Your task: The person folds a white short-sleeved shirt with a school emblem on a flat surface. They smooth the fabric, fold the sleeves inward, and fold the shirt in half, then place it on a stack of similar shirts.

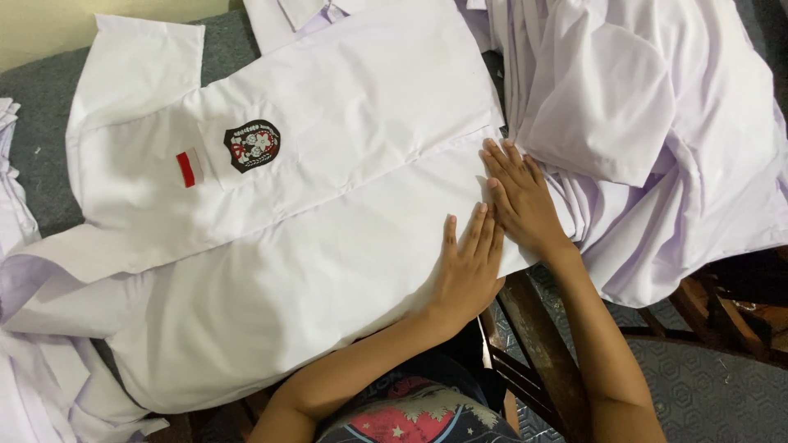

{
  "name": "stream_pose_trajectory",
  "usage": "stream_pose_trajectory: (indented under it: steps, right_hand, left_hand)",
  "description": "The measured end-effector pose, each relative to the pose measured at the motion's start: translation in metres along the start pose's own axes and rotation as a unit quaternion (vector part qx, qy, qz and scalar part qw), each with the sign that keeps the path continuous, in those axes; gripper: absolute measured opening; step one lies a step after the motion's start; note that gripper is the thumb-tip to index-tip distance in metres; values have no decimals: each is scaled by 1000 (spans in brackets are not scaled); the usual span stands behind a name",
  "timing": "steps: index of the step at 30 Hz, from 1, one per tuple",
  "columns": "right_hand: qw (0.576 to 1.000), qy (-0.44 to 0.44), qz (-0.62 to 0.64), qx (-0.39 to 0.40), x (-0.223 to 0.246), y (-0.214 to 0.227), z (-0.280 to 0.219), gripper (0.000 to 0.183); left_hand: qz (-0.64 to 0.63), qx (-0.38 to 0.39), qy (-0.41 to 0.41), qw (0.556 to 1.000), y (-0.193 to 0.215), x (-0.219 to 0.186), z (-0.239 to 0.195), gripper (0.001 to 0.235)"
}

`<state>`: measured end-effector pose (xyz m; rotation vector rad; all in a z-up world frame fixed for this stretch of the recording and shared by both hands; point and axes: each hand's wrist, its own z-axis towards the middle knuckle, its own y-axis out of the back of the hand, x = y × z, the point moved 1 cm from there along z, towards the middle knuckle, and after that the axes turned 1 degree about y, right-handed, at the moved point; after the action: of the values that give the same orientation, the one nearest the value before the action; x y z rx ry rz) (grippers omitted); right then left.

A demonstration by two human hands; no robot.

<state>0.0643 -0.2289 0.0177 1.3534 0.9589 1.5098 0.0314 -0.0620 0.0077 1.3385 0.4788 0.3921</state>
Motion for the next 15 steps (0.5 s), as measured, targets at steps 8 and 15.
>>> stream_pose_trajectory:
  steps: [8, 15]
  right_hand:
    - [979, -54, 194, 32, 14, 26, 4, 64]
    - [774, -105, 623, -39, -26, 33, -2, 89]
  left_hand:
    - [14, -47, 11, 999, 4, -16, 3, 63]
    - [-43, 8, -25, 999, 7, -11, 10, 60]
